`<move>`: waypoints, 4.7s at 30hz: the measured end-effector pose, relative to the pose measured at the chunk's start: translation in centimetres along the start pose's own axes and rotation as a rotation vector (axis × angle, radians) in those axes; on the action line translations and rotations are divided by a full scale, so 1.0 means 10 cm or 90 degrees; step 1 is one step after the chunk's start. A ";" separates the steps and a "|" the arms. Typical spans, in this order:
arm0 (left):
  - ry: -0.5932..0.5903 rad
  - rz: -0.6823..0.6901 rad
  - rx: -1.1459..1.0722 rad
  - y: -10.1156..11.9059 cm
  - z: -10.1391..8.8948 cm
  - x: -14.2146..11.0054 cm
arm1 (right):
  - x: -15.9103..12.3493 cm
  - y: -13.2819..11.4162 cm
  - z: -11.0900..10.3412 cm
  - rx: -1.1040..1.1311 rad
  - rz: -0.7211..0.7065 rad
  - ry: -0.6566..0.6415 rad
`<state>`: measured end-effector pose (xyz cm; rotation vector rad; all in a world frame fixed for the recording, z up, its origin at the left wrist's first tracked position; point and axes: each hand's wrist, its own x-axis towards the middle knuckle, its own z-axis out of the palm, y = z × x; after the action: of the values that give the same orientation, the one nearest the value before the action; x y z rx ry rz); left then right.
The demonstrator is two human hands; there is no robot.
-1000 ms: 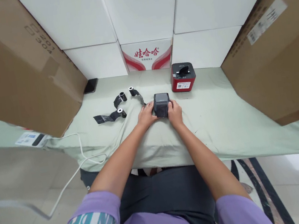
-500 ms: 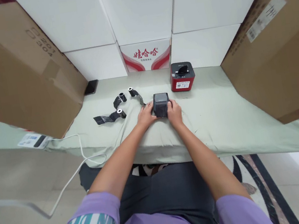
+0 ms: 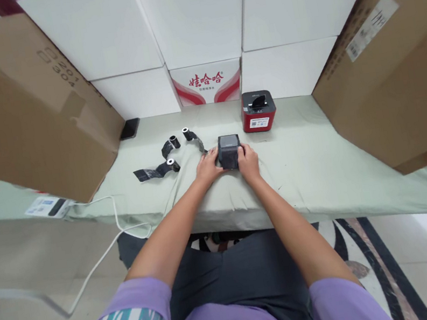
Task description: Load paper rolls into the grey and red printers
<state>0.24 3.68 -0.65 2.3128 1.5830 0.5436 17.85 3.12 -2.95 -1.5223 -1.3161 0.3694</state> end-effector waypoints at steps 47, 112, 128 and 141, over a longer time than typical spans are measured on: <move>0.024 0.025 0.001 -0.05 0.05 0.02 | -0.01 -0.04 -0.01 0.006 0.003 -0.001; 0.102 0.076 0.024 -0.03 0.06 -0.01 | 0.01 -0.02 0.00 0.041 0.000 0.015; 0.105 0.066 0.006 0.03 -0.02 -0.08 | -0.03 -0.07 -0.10 0.150 0.029 0.049; 0.098 0.047 -0.057 -0.04 -0.03 -0.15 | -0.10 -0.16 -0.16 0.009 -0.176 0.031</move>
<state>-0.72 2.45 -0.83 2.3186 1.5106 0.8105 17.86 1.18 -1.31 -1.3068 -1.4584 0.1635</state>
